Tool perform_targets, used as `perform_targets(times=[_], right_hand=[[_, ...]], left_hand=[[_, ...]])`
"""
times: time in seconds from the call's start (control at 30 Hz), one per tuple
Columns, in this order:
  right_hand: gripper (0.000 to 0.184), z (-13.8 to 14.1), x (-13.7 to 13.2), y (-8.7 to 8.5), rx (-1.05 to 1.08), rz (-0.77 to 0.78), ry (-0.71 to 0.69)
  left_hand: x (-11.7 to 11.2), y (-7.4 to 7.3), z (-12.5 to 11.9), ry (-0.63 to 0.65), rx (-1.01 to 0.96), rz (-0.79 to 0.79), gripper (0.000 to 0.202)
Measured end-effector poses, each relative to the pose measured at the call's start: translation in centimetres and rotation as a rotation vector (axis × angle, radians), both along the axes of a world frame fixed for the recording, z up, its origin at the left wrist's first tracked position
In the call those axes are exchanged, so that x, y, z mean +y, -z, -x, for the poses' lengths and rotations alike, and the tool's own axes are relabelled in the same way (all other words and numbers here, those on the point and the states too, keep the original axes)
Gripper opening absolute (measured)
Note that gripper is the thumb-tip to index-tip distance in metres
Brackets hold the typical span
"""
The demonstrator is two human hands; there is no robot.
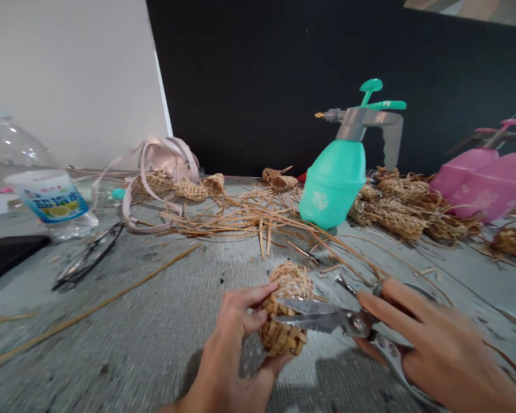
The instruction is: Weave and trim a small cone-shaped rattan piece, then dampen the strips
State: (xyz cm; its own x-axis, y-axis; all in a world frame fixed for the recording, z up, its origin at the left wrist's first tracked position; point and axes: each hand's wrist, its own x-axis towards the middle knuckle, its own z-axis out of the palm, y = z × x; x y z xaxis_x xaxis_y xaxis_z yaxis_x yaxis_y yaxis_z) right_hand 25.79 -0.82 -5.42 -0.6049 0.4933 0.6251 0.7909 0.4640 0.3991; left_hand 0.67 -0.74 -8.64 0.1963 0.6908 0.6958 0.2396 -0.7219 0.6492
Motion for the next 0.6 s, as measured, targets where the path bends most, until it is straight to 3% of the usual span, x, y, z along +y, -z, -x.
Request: perform_targets(times=[0.2, 0.5, 0.6], right_hand=[[0.043, 0.2, -0.1, -0.3, 0.036, -0.018, -0.016], [0.044, -0.2, -0.1, 1.3, 0.075, 0.014, -0.086], [0.028, 0.0, -0.1, 0.9, 0.195, 0.036, -0.029]], left_hand=[[0.1, 0.0, 0.0, -0.017, 0.022, -0.006, 0.034], [0.0, -0.1, -0.1, -0.047, 0.019, 0.012, 0.034], [0.0, -0.3, -0.1, -0.047, 0.05, -0.022, 0.032]])
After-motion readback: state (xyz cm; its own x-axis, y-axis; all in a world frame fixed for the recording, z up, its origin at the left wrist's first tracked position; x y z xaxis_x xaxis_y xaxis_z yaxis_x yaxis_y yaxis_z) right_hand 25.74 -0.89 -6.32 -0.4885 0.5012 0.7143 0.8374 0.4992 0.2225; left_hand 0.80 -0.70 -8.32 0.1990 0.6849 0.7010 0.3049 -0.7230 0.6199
